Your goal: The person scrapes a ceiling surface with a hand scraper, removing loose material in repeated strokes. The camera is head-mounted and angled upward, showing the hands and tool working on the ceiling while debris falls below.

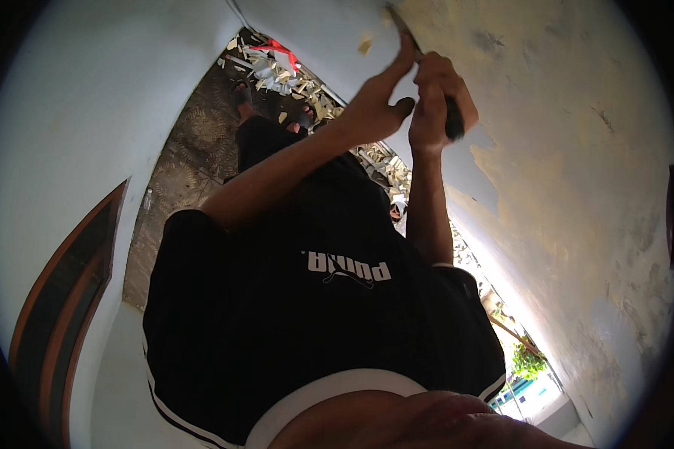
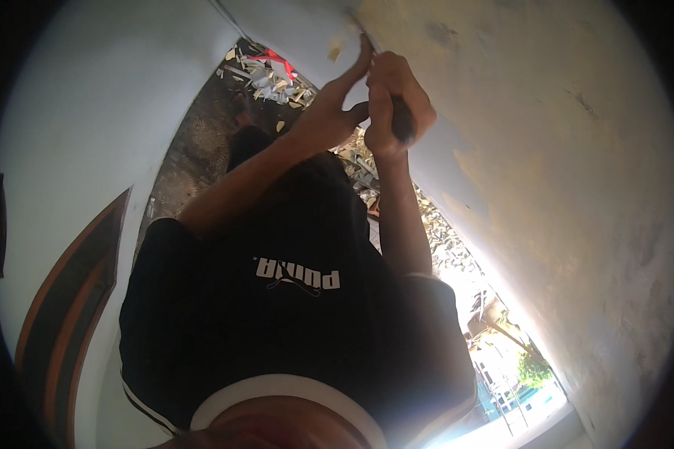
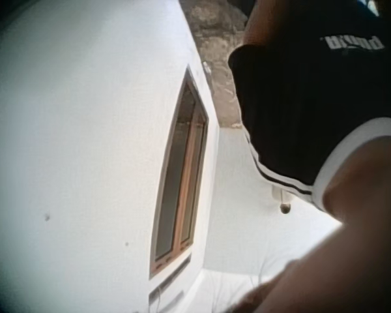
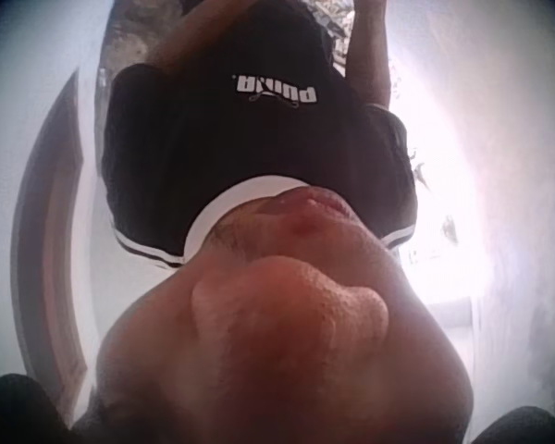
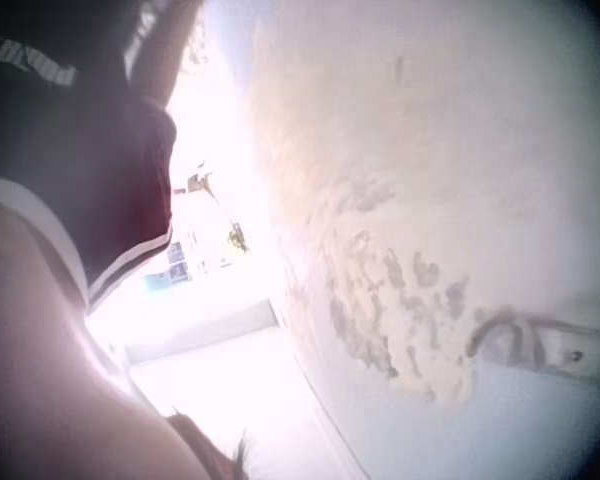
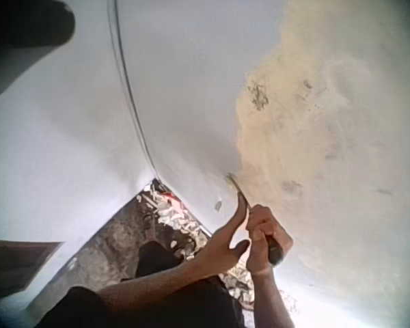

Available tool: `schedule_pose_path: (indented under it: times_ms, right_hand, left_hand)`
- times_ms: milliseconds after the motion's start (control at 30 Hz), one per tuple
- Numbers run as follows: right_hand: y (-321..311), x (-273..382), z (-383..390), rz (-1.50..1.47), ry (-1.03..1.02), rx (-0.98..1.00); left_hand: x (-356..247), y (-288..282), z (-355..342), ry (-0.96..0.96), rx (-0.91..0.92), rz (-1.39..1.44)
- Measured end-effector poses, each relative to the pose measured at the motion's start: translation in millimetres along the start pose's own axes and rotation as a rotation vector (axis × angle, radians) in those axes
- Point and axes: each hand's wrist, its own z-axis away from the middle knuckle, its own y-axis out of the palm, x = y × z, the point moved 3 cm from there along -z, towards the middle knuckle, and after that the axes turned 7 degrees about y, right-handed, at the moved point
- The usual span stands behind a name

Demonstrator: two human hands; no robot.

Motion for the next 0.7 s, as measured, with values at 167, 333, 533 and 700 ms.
schedule_pose_path:
  times_ms: [167,333,533,700]
  right_hand:
    - [11.7,35.1,-0.7,0.200,-0.086,0.112]
    - [-2.0,21.2,-1.9,-0.015,-0.045,-0.046]
    - [9.7,74.9,-5.1,0.113,-0.212,-0.079]
    - [24.0,34.3,-6.0,0.009,-0.227,-0.104]
  left_hand:
    - [-20.5,-1.1,10.7,0.222,-0.010,-0.054]
    - [-21.7,8.4,1.4,0.202,-0.017,-0.008]
    - [-68.2,5.4,3.8,0.361,0.086,-0.128]
    - [-49.1,-12.3,-4.9,0.171,0.067,0.000]
